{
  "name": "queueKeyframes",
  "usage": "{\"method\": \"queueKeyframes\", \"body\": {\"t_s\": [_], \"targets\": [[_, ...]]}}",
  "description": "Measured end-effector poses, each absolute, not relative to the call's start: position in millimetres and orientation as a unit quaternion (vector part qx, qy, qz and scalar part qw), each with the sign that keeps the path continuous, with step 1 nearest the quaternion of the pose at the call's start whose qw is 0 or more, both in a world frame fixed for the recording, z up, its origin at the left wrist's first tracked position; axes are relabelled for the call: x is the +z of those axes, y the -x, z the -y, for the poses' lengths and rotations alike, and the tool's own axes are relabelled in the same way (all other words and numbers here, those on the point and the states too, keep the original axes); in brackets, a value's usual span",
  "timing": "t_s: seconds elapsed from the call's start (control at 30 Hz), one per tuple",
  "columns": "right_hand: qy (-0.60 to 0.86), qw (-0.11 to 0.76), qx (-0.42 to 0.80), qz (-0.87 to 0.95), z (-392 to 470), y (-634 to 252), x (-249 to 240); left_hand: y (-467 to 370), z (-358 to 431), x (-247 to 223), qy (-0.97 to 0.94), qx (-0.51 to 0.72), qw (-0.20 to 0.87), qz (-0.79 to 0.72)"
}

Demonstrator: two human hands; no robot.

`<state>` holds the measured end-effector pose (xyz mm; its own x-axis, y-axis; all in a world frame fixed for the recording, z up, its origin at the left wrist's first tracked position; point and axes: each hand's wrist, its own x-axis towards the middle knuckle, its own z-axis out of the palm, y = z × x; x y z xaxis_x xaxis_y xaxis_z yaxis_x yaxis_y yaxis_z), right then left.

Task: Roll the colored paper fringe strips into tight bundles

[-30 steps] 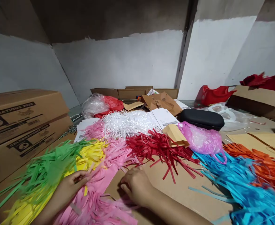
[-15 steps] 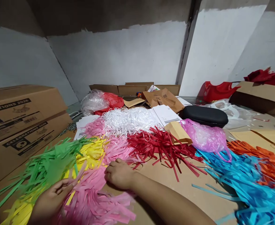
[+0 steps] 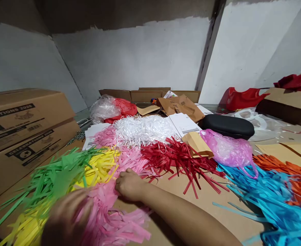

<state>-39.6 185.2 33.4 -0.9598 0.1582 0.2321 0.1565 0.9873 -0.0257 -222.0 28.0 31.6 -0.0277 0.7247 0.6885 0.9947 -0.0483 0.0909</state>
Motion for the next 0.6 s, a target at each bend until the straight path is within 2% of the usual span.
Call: {"method": "queueKeyframes", "body": {"t_s": [0.1,0.27,0.43,0.6], "targets": [[0.097,0.112,0.010,0.989,-186,38,44,189,-45,20,0.724,-0.221,0.221,0.615],[0.158,0.141,0.016,0.977,-175,30,50,172,-74,25,0.698,-0.112,0.140,0.694],[0.192,0.154,0.006,0.969,-144,28,29,186,-97,73,0.654,-0.039,0.103,0.748],[0.173,0.093,-0.035,0.980,-124,38,9,190,-129,153,0.548,-0.060,0.187,0.813]]}}
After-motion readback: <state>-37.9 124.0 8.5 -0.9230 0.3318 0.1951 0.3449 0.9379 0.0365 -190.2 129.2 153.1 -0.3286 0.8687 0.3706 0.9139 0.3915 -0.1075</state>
